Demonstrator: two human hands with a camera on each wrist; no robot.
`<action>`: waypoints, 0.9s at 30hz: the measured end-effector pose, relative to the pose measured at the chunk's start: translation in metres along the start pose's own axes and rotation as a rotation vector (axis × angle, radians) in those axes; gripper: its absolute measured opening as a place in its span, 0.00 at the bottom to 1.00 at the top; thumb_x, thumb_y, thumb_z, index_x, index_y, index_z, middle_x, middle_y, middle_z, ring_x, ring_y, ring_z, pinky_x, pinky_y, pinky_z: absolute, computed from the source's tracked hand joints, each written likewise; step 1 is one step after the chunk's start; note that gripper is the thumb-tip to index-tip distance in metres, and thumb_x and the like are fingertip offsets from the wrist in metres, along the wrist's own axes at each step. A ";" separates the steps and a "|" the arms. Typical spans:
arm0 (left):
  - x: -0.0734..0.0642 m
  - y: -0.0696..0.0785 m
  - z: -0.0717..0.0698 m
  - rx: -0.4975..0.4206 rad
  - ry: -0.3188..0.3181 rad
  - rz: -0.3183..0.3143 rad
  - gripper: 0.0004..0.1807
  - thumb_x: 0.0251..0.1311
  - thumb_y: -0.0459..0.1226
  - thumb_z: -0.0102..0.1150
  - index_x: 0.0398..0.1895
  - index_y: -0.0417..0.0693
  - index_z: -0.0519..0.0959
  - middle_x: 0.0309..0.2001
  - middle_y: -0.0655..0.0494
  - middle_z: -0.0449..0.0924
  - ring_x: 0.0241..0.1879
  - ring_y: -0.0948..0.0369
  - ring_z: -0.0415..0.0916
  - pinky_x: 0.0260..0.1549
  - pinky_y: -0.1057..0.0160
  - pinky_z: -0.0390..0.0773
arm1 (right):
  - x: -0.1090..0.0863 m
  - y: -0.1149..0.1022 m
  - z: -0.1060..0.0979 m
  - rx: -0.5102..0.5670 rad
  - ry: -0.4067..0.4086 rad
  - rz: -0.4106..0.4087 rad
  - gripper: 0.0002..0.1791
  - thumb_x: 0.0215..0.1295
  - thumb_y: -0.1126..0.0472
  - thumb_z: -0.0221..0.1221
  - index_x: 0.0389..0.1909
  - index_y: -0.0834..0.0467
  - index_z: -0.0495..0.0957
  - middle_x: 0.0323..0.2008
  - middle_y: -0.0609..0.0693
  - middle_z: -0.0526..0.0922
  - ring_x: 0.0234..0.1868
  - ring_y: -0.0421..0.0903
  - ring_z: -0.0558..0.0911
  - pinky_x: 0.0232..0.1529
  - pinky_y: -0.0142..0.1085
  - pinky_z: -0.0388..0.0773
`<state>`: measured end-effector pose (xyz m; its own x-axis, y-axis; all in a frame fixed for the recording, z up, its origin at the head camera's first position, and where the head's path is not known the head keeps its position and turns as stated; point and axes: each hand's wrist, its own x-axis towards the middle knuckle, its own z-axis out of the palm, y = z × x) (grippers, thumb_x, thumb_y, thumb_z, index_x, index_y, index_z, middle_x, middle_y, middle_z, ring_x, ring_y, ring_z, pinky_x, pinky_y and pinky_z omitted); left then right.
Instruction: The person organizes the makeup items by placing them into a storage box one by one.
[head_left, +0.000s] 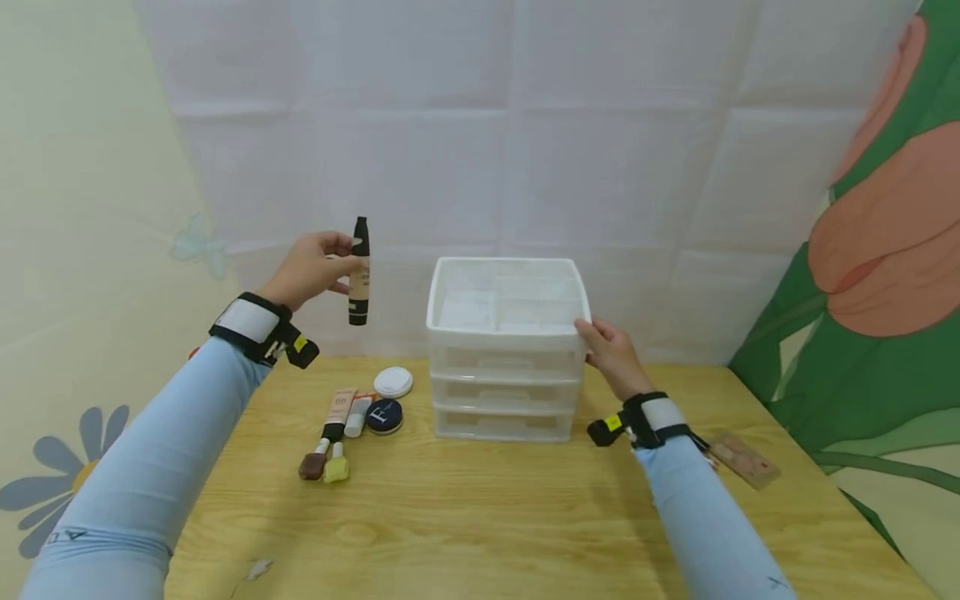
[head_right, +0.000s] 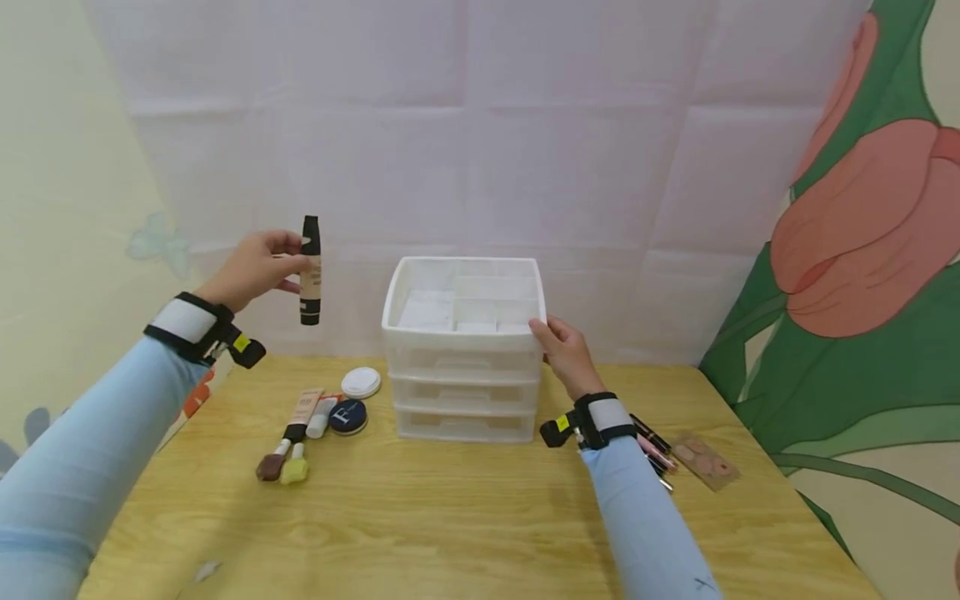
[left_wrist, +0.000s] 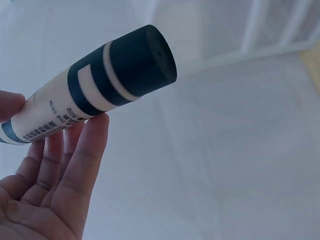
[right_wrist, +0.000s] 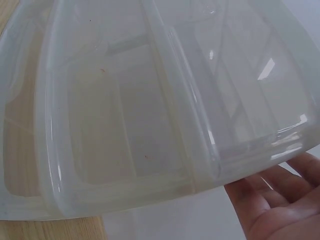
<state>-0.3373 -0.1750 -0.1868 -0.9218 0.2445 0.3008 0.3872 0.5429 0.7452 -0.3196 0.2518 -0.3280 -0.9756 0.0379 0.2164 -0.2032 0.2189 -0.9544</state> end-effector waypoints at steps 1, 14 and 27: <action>0.003 0.007 0.000 -0.011 -0.002 0.014 0.21 0.70 0.36 0.55 0.59 0.30 0.70 0.50 0.43 0.72 0.44 0.55 0.77 0.37 0.66 0.86 | 0.000 0.000 0.000 0.006 0.002 -0.002 0.37 0.77 0.44 0.49 0.75 0.65 0.61 0.67 0.66 0.70 0.48 0.31 0.76 0.51 0.27 0.77; 0.048 0.075 0.033 -0.142 -0.065 0.081 0.17 0.64 0.33 0.61 0.52 0.34 0.70 0.47 0.46 0.73 0.43 0.54 0.79 0.37 0.64 0.86 | -0.005 0.003 0.001 0.010 0.013 0.016 0.37 0.77 0.43 0.49 0.75 0.64 0.62 0.68 0.65 0.70 0.53 0.38 0.76 0.60 0.40 0.77; 0.083 0.104 0.073 -0.179 -0.101 0.083 0.18 0.64 0.32 0.63 0.52 0.33 0.69 0.48 0.45 0.74 0.50 0.49 0.79 0.48 0.57 0.85 | -0.009 0.005 0.011 0.042 0.014 0.018 0.35 0.78 0.45 0.49 0.74 0.65 0.62 0.68 0.65 0.70 0.56 0.44 0.75 0.66 0.49 0.72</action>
<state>-0.3725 -0.0402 -0.1278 -0.8769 0.3663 0.3113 0.4440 0.3688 0.8166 -0.3125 0.2414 -0.3370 -0.9780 0.0550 0.2013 -0.1889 0.1770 -0.9659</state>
